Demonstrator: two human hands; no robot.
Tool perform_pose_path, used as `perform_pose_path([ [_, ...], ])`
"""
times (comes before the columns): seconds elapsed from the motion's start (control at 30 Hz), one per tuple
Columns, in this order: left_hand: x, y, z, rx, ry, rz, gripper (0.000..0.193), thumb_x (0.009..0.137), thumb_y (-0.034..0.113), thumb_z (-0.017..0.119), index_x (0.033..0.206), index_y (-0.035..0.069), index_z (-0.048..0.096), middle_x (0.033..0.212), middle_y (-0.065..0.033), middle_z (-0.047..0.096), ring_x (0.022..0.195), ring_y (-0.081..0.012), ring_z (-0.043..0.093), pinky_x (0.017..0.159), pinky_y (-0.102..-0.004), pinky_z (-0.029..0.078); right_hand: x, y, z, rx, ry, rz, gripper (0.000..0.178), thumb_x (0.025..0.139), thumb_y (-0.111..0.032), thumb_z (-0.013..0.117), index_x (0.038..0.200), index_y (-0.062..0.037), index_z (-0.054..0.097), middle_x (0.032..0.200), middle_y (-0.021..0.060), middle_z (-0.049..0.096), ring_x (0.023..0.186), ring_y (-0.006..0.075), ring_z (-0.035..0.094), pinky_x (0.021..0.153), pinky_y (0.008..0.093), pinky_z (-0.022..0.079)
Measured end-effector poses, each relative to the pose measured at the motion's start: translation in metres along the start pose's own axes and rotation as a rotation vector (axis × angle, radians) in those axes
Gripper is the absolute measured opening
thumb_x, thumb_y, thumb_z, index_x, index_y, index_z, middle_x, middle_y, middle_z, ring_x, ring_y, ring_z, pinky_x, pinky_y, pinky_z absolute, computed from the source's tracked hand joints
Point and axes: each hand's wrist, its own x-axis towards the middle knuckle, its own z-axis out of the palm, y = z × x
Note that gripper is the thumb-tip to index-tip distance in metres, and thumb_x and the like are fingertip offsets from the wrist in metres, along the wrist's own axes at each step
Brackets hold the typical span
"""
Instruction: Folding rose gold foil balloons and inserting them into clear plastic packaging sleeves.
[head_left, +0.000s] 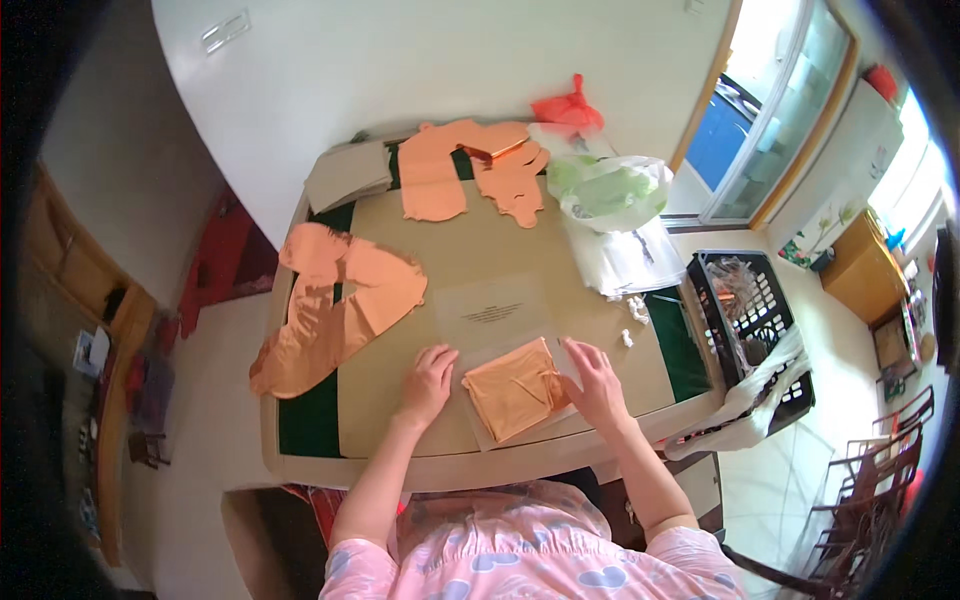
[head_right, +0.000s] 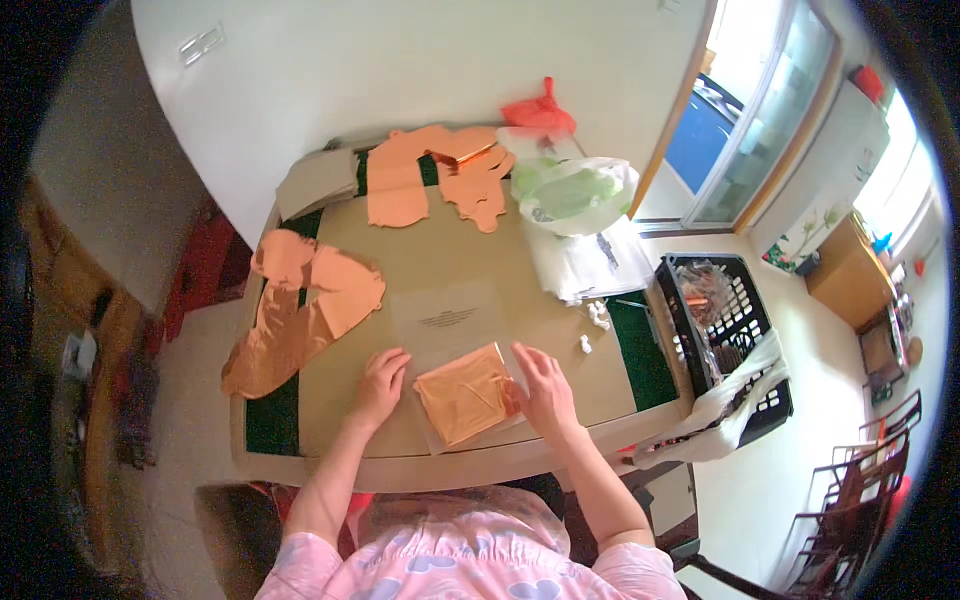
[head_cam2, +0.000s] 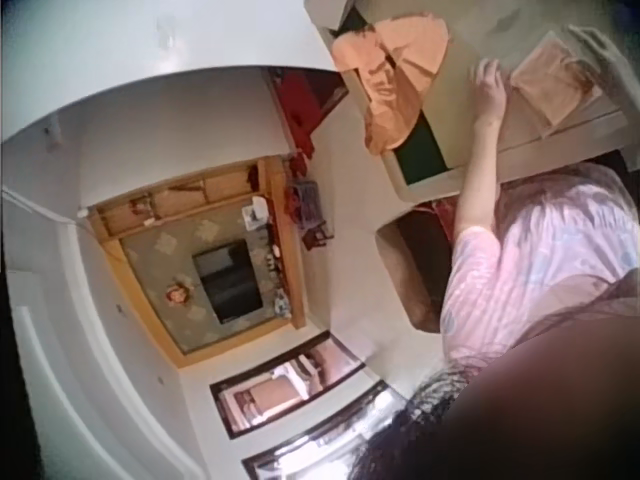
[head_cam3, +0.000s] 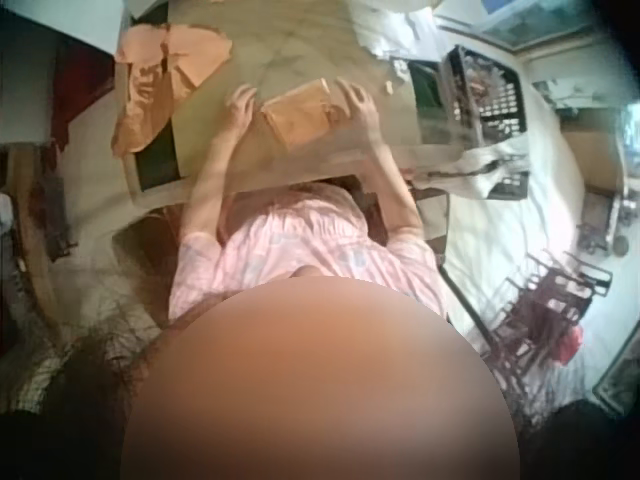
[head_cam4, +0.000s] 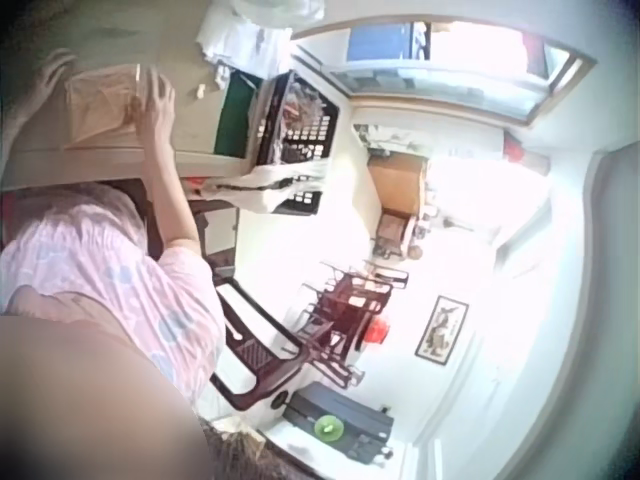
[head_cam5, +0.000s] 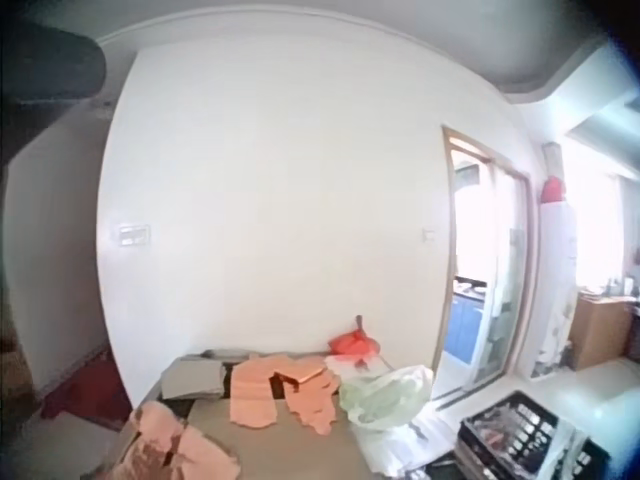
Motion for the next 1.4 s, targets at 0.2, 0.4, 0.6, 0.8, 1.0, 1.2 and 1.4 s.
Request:
perform_pose_path([
  [0.2,-0.016,0.015,-0.019,0.153,0.039,0.103,0.018,0.082,0.010,0.066,0.100,0.008,0.066,0.104,-0.0067,0.062,0.104,-0.0263,0.057,0.085,-0.0376,0.050,-0.019,-0.017,0.010,-0.059,-0.242,-0.773,0.052,0.085,-0.024,0.064,0.134,-0.0157,0.052,0.145,0.0169,0.039,0.135,0.0349,0.036,0.112,0.0534,0.025],
  [0.4,-0.047,0.044,-0.023,0.156,-0.109,-0.045,0.021,0.077,0.013,0.070,0.098,0.011,0.068,0.106,-0.0056,0.061,0.104,-0.0252,0.056,0.092,-0.0388,0.046,0.022,-0.026,0.020,-0.035,-0.123,-0.667,0.045,0.091,-0.027,0.058,0.134,-0.0165,0.052,0.144,0.0139,0.042,0.135,0.0320,0.037,0.112,0.0533,0.024],
  [0.6,-0.046,0.039,0.001,0.269,-0.195,-0.008,0.040,0.088,0.028,0.061,0.124,0.010,0.060,0.137,-0.0126,0.049,0.133,-0.0315,0.036,0.110,-0.0533,0.028,0.045,-0.033,0.060,-0.057,-0.079,-0.561,0.042,0.092,-0.024,0.057,0.133,-0.0154,0.054,0.144,0.0135,0.043,0.136,0.0326,0.036,0.112,0.0538,0.024],
  [0.8,-0.038,0.028,0.006,0.249,-0.133,0.018,0.038,0.085,0.026,0.064,0.119,0.009,0.062,0.134,-0.0133,0.051,0.132,-0.0313,0.038,0.110,-0.0525,0.027,0.043,-0.036,0.067,-0.066,0.052,-0.499,0.042,0.092,-0.025,0.058,0.132,-0.0157,0.053,0.141,0.0159,0.044,0.134,0.0328,0.037,0.111,0.0556,0.024],
  [1.0,-0.033,0.028,0.002,0.062,-0.008,-0.065,0.026,0.079,0.015,0.069,0.104,0.007,0.066,0.123,-0.0121,0.055,0.123,-0.0300,0.046,0.106,-0.0515,0.033,0.041,-0.040,0.058,-0.104,-0.047,-0.514,0.040,0.093,-0.023,0.056,0.132,-0.0165,0.054,0.143,0.0171,0.042,0.135,0.0340,0.035,0.112,0.0560,0.021],
  [1.2,-0.040,0.031,-0.011,0.020,-0.058,0.034,0.037,0.079,0.004,0.063,0.116,0.008,0.061,0.129,-0.0122,0.053,0.128,-0.0298,0.043,0.108,-0.0480,0.034,0.021,-0.042,0.026,0.005,-0.207,-0.677,0.055,0.082,-0.021,0.067,0.135,-0.0192,0.051,0.141,0.0164,0.044,0.134,0.0332,0.038,0.110,0.0553,0.026],
  [1.4,0.010,0.013,-0.001,0.099,-0.224,0.208,0.041,0.083,0.000,0.052,0.123,0.008,0.057,0.135,-0.0132,0.050,0.132,-0.0310,0.040,0.110,-0.0414,0.033,0.001,-0.038,0.009,-0.169,-0.375,-0.827,0.067,0.078,-0.017,0.068,0.140,-0.0221,0.044,0.142,0.0117,0.043,0.134,0.0297,0.039,0.109,0.0557,0.029],
])
